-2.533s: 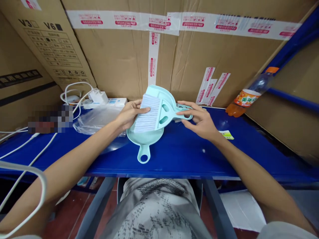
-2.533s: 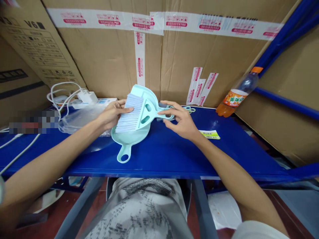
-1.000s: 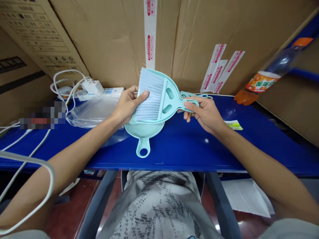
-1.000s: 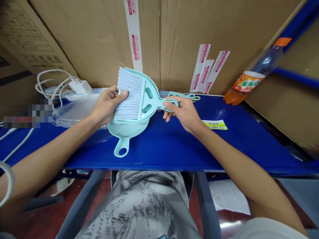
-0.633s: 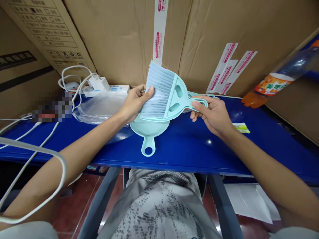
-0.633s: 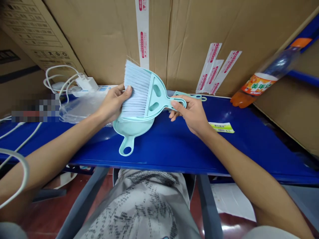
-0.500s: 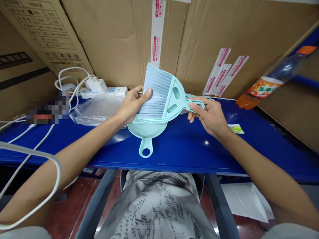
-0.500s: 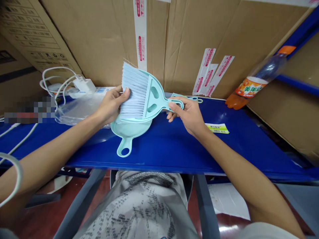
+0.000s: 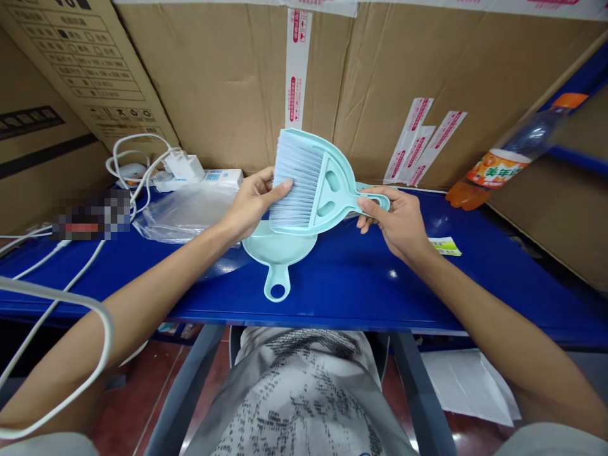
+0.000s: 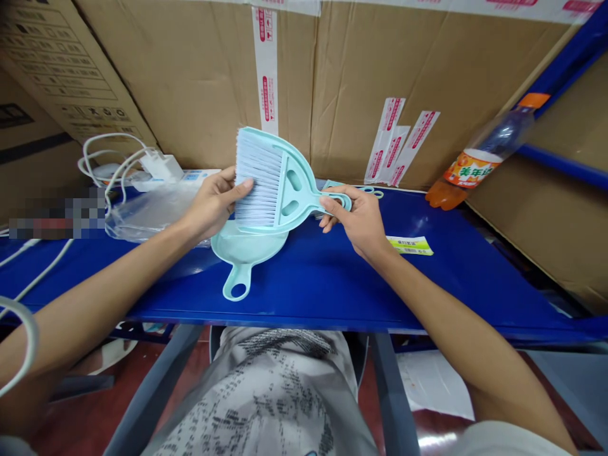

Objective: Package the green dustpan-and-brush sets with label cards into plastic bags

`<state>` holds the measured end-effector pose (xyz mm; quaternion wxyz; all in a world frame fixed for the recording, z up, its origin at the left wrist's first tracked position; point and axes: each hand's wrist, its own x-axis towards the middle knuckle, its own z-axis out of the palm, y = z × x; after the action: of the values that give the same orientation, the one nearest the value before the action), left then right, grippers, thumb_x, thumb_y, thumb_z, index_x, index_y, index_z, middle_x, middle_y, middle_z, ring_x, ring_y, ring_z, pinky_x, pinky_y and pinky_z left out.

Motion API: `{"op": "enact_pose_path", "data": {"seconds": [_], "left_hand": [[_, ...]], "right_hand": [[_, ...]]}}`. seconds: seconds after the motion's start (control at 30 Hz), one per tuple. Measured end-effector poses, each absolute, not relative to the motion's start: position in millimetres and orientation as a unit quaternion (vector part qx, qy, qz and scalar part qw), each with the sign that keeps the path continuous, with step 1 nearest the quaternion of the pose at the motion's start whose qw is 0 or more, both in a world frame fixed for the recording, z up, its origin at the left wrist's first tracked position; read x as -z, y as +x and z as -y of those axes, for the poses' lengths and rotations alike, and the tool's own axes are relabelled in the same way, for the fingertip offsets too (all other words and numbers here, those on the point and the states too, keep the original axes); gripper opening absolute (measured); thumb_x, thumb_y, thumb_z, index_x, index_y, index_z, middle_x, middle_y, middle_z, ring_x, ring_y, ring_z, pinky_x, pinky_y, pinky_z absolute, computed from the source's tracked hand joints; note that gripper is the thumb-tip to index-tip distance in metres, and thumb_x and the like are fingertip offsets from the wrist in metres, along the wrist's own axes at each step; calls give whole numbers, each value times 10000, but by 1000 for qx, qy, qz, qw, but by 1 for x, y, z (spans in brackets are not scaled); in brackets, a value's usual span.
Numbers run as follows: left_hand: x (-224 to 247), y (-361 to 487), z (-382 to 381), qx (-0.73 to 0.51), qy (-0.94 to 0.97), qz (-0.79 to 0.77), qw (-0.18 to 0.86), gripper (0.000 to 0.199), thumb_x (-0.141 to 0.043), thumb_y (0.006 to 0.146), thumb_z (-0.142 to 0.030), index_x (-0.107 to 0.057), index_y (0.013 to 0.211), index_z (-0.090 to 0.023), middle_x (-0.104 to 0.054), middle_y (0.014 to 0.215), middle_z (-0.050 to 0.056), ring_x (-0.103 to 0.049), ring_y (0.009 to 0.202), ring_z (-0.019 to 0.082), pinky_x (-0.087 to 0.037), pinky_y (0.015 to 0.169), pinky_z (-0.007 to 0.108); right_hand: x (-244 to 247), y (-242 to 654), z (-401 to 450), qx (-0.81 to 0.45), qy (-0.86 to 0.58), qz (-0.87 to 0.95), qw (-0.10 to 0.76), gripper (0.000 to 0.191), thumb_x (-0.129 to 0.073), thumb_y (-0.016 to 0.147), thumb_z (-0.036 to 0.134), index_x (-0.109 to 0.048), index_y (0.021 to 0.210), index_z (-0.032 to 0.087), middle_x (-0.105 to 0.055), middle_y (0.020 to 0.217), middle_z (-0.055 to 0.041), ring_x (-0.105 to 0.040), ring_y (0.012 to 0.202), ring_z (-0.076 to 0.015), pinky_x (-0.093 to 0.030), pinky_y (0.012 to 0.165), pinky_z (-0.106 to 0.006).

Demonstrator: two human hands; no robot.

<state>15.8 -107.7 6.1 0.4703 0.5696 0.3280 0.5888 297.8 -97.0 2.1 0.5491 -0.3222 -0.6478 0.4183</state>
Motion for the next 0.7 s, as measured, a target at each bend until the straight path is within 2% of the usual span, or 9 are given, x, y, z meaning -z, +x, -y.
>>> {"op": "enact_pose_path", "data": {"seconds": [0.13, 0.3, 0.4, 0.6, 0.7], "left_hand": [[-2, 13, 104, -589, 578, -324, 463, 467, -999, 772, -382, -772, 1128, -183, -846, 1114, 83, -798, 1154, 309, -648, 1037, 433], [0, 9, 101, -594, 563, -347, 459, 505, -1021, 726, -428, -759, 1067, -163, -859, 1068, 93, -834, 997, 300, -689, 922, 435], [-1, 9, 101, -591, 559, -354, 462, 548, -1031, 701, -460, -768, 1076, -159, -864, 1074, 103, -836, 1018, 314, -691, 937, 446], [0, 10, 101, -582, 578, -327, 469, 608, -1010, 723, -535, -795, 1145, -153, -865, 1107, 126, -827, 1094, 338, -655, 1052, 501], [1, 11, 100, -584, 578, -326, 467, 606, -1014, 716, -528, -799, 1140, -151, -866, 1103, 127, -828, 1084, 340, -654, 1049, 504]], "right_hand": [[-3, 299, 97, -424, -321, 642, 552, 484, -1011, 727, 583, -800, 959, 214, -704, 618, 11, -690, 525, -177, -624, 487, -312], [-2, 300, 98, -476, -291, 660, 504, 502, -985, 778, 572, -814, 1036, 177, -772, 710, -30, -744, 580, -200, -672, 539, -332], [-3, 299, 101, -479, -292, 659, 501, 514, -988, 775, 572, -823, 1048, 169, -798, 758, -49, -768, 608, -211, -688, 565, -337], [-9, 304, 98, -462, -316, 647, 518, 524, -1063, 643, 551, -821, 921, 179, -756, 649, -22, -730, 514, -205, -635, 473, -303], [-11, 308, 94, -478, -313, 653, 496, 507, -1061, 664, 526, -821, 948, 182, -775, 689, -28, -751, 542, -211, -632, 479, -295]]}}
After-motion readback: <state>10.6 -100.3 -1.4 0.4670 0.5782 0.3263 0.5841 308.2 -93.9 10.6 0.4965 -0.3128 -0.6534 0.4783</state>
